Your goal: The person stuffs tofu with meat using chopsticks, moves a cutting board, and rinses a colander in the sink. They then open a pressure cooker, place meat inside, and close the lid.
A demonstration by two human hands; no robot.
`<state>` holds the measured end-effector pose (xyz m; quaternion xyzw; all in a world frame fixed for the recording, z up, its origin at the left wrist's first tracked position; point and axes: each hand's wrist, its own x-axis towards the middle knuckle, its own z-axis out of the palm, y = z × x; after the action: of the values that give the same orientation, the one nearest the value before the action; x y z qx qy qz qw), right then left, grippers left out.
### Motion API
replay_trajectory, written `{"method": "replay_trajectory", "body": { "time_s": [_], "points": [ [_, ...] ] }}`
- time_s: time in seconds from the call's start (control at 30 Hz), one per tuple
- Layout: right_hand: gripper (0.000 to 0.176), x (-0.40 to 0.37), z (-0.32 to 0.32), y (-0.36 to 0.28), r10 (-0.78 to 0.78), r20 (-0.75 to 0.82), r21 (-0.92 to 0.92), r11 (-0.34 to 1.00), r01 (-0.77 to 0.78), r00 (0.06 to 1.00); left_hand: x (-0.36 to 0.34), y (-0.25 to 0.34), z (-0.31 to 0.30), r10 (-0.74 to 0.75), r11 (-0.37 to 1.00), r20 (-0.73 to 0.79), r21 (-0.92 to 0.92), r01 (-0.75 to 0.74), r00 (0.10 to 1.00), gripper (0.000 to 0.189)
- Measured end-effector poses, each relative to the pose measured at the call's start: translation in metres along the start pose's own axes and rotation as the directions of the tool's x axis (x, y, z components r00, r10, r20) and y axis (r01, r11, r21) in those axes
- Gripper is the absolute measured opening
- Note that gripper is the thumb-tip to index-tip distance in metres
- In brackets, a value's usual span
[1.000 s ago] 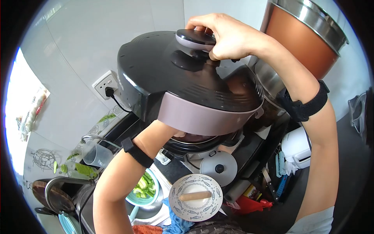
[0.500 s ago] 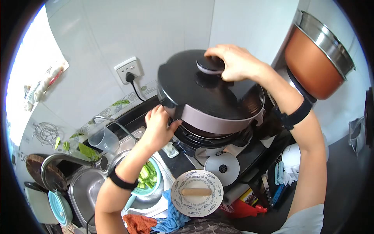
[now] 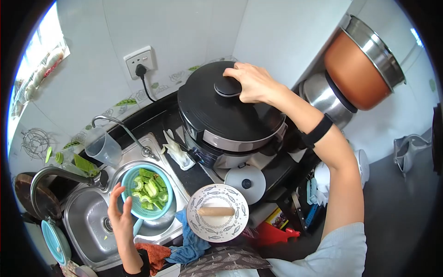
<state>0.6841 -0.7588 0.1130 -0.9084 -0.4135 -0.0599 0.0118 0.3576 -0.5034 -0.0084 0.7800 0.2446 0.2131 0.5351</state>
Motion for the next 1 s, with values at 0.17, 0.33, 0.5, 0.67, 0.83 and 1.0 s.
{"method": "replay_trajectory", "body": {
  "time_s": [0.17, 0.33, 0.5, 0.67, 0.83, 1.0],
  "points": [
    [0.048, -0.004, 0.004, 0.001, -0.026, -0.027, -0.036, 0.999, 0.025, 0.999, -0.020, -0.025, -0.022, -0.067, 0.987, -0.057, -0.150, 0.058, 0.996, 0.025],
    [0.049, -0.006, -0.006, -0.010, 0.033, 0.070, -0.055, 0.998, -0.029, 0.997, -0.039, -0.043, -0.044, -0.136, 0.973, -0.077, -0.199, 0.119, 0.988, 0.024],
    [0.047, 0.000, -0.004, -0.013, 0.041, 0.058, -0.087, 0.996, -0.036, 0.997, -0.058, -0.061, -0.063, -0.171, 0.962, -0.108, -0.235, 0.142, 0.979, 0.024],
    [0.045, 0.006, 0.005, -0.018, 0.091, 0.050, -0.133, 0.988, -0.084, 0.995, -0.075, -0.077, -0.075, -0.212, 0.950, -0.127, -0.258, 0.175, 0.969, 0.024],
    [0.050, 0.002, 0.014, -0.010, 0.041, 0.040, -0.070, 0.997, -0.038, 0.998, -0.090, -0.083, -0.090, -0.235, 0.936, -0.148, -0.299, 0.183, 0.961, 0.024],
    [0.049, 0.002, 0.008, -0.015, 0.060, 0.070, -0.092, 0.994, -0.054, 0.996, -0.106, -0.093, -0.109, -0.243, 0.937, -0.230, -0.307, 0.167, 0.942, 0.025]
  ]
}}
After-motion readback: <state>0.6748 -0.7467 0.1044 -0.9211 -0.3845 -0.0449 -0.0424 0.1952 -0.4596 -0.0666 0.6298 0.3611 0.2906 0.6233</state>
